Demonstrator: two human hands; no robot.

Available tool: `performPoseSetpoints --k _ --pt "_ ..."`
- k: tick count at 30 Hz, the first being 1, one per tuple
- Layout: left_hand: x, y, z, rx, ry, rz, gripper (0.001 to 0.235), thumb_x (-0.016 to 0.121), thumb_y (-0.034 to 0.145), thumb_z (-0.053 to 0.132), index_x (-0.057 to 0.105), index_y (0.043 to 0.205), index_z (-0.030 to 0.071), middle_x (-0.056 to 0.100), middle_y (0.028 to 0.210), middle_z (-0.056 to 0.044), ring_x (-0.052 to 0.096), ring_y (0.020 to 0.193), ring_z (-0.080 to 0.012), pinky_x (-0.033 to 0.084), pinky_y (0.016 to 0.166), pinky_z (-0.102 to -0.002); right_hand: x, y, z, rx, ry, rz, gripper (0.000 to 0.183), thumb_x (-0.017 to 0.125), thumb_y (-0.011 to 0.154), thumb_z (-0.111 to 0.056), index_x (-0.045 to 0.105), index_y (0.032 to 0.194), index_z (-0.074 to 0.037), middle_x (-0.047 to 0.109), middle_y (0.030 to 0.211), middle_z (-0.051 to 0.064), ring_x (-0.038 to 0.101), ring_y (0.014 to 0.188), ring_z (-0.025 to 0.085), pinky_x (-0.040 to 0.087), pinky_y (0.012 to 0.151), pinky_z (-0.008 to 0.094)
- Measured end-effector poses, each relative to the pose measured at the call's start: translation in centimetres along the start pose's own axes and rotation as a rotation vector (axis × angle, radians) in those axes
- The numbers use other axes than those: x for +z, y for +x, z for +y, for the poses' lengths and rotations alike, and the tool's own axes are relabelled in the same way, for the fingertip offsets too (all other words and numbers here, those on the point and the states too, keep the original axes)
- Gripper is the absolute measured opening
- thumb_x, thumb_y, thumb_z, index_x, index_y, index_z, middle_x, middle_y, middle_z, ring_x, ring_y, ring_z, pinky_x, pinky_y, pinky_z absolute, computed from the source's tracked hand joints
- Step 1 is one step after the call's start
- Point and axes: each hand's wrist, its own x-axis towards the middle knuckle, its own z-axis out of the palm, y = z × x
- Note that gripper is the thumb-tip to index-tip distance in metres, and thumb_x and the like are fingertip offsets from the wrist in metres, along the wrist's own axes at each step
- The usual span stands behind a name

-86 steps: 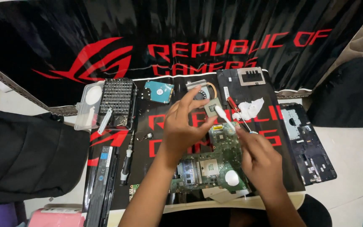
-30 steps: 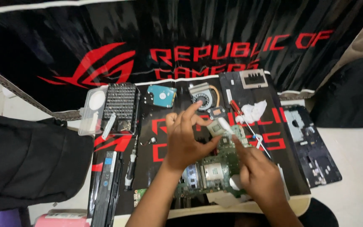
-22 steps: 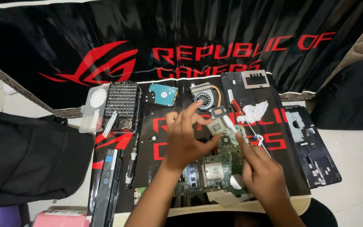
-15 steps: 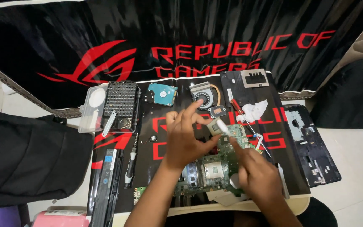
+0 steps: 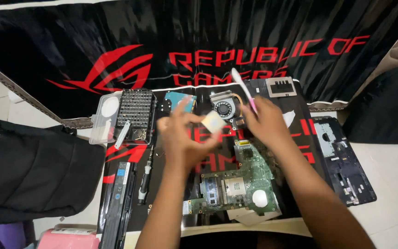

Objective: The person uses a toothbrush to scrub a small component on a laptop motherboard. They repeatedly brush the same area while holding the board steady with the other hand.

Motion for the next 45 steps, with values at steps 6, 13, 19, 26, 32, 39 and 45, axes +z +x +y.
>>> performPoseSetpoints --k 6,13,19,26,32,39,45 --pt "-5.3 1.8 0.3 -0.046 0.019 0.266 0.111 0.095 0.062 0.029 0.035 0.154 0.011 0.076 0.091 0.009 0.056 0.100 -0.0227 0.038 0.099 -0.036 0.3 6.0 -8.1 0.302 -0.230 -0.479 0.093 0.085 0.070 -0.064 0.052 0.122 0.006 0.055 0.132 0.032 0.065 0.110 0.056 0.054 0.091 0.062" --pt "-8.8 2.0 6.3 -0.195 0.009 0.224 0.097 0.085 0.070 0.031 0.031 0.149 0.013 0.075 0.094 0.011 0.066 0.108 -0.0130 0.020 0.118 -0.059 2.9 6.4 -7.9 0.334 -0.346 -0.542 0.099 0.078 0.078 -0.062 0.034 0.146 -0.005 0.043 0.145 0.019 0.062 0.114 0.045 0.057 0.079 0.058" --pt "-11.3 -0.7 5.6 0.001 0.034 0.284 0.097 0.091 0.078 0.021 0.028 0.150 0.004 0.074 0.094 0.002 0.061 0.102 -0.0123 0.036 0.116 -0.039 -0.3 4.5 -12.0 0.115 -0.261 -0.632 0.067 0.083 0.071 -0.045 0.044 0.113 -0.010 0.049 0.113 0.013 0.063 0.078 0.035 0.049 0.057 0.051" --pt "-12.8 -2.9 6.2 -0.103 0.038 0.307 0.102 0.092 0.073 0.010 0.026 0.150 0.001 0.070 0.094 -0.004 0.066 0.100 -0.0162 0.043 0.117 -0.042 4.8 -0.4 -13.2 -0.477 -0.173 -0.819 0.068 0.085 0.070 -0.042 0.048 0.116 -0.008 0.055 0.108 0.009 0.060 0.061 0.026 0.049 0.043 0.043" --pt "-12.2 -3.6 7.4 -0.052 0.039 0.342 0.093 0.087 0.076 0.009 0.027 0.146 -0.002 0.066 0.103 -0.013 0.069 0.103 -0.0217 0.047 0.112 -0.042 4.8 -0.9 -13.6 -0.599 -0.165 -0.830 0.089 0.097 0.059 -0.049 0.047 0.121 -0.008 0.055 0.118 0.007 0.066 0.075 0.030 0.052 0.050 0.048" --pt "-6.6 -3.4 6.0 -0.027 -0.254 0.174 0.082 0.081 0.079 0.018 0.035 0.142 -0.007 0.069 0.114 -0.012 0.068 0.107 -0.0212 0.052 0.100 -0.032 -1.2 -5.9 -8.1 -0.227 -0.039 -0.351 0.018 0.047 0.106 -0.030 0.056 0.102 -0.014 0.058 0.092 0.004 0.060 0.057 0.030 0.049 0.043 0.043" --pt "1.1 -1.5 4.8 0.087 -0.216 -0.155 0.044 0.084 0.079 0.019 0.068 0.118 0.004 0.061 0.138 -0.023 0.063 0.128 -0.0354 0.049 0.109 -0.051 -9.9 -12.3 -5.2 0.247 0.130 -0.106 0.052 0.048 0.101 -0.023 0.050 0.153 -0.022 0.073 0.129 0.010 0.075 0.104 0.019 0.048 0.082 0.026"
